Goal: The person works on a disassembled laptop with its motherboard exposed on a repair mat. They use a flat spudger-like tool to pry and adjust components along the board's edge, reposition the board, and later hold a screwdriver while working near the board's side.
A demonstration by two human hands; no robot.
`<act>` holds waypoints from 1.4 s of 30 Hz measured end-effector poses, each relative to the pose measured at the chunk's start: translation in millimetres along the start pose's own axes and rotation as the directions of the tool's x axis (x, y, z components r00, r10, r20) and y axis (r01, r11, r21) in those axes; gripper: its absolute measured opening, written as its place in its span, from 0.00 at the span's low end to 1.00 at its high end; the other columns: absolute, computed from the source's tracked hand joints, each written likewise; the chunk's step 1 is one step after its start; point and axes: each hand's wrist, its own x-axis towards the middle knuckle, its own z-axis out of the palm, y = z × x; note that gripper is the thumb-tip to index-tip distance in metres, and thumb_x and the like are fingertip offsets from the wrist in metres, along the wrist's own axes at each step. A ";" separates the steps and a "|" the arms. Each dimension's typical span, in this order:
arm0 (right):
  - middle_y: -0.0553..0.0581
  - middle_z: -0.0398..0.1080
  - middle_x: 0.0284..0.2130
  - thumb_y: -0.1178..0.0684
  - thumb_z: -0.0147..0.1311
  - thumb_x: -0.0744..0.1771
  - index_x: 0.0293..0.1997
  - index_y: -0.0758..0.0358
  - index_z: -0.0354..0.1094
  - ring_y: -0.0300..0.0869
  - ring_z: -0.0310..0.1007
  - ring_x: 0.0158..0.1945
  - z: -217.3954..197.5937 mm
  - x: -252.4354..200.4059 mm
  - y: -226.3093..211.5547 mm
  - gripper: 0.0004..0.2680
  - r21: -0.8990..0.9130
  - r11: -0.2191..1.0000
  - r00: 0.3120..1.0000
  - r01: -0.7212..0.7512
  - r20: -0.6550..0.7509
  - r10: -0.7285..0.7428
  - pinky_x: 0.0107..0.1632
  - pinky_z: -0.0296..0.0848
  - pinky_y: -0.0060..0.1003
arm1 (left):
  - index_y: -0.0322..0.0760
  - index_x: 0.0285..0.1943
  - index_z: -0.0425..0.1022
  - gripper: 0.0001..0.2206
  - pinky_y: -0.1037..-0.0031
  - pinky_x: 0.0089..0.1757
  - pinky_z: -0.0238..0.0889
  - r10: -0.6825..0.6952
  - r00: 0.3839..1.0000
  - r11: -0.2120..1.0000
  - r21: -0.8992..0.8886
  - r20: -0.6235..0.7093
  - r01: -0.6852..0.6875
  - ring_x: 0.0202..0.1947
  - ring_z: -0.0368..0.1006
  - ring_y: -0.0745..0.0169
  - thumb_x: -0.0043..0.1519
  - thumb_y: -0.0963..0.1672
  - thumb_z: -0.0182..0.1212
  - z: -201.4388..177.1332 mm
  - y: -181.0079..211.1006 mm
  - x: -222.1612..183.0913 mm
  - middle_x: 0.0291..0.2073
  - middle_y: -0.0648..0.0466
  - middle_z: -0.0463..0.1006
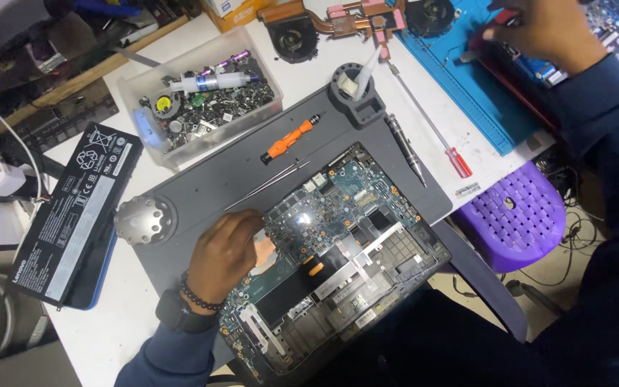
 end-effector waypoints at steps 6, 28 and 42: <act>0.64 0.80 0.52 0.52 0.68 0.71 0.57 0.71 0.79 0.54 0.79 0.46 5.8 26.5 -48.5 0.12 0.023 0.958 0.951 0.287 -0.125 -0.282 0.47 0.72 0.44 | 0.30 0.44 0.80 0.12 0.64 0.45 0.75 -0.049 0.999 0.999 -0.022 -0.009 0.049 0.43 0.77 0.52 0.59 0.31 0.53 1.8 -1.2 -0.2 0.44 0.49 0.80; 0.38 0.76 0.49 0.44 0.53 0.70 0.54 0.35 0.71 0.38 0.77 0.56 -7.7 -0.8 -60.6 0.08 -0.601 0.752 0.963 0.270 0.170 -0.209 0.44 0.81 0.34 | 0.38 0.45 0.76 0.17 0.66 0.39 0.71 0.018 0.998 0.989 0.151 -0.052 -0.010 0.43 0.74 0.55 0.52 0.32 0.51 19.9 -15.4 -21.8 0.48 0.53 0.76; 0.48 0.77 0.48 0.47 0.54 0.68 0.57 0.32 0.68 0.45 0.81 0.49 -0.9 28.6 -31.9 0.12 -0.506 0.823 0.934 0.259 0.350 -0.079 0.39 0.80 0.43 | 0.39 0.44 0.75 0.20 0.62 0.32 0.68 -0.045 0.999 0.997 0.055 -0.006 0.045 0.40 0.73 0.51 0.48 0.31 0.49 22.3 -16.5 -21.0 0.44 0.55 0.78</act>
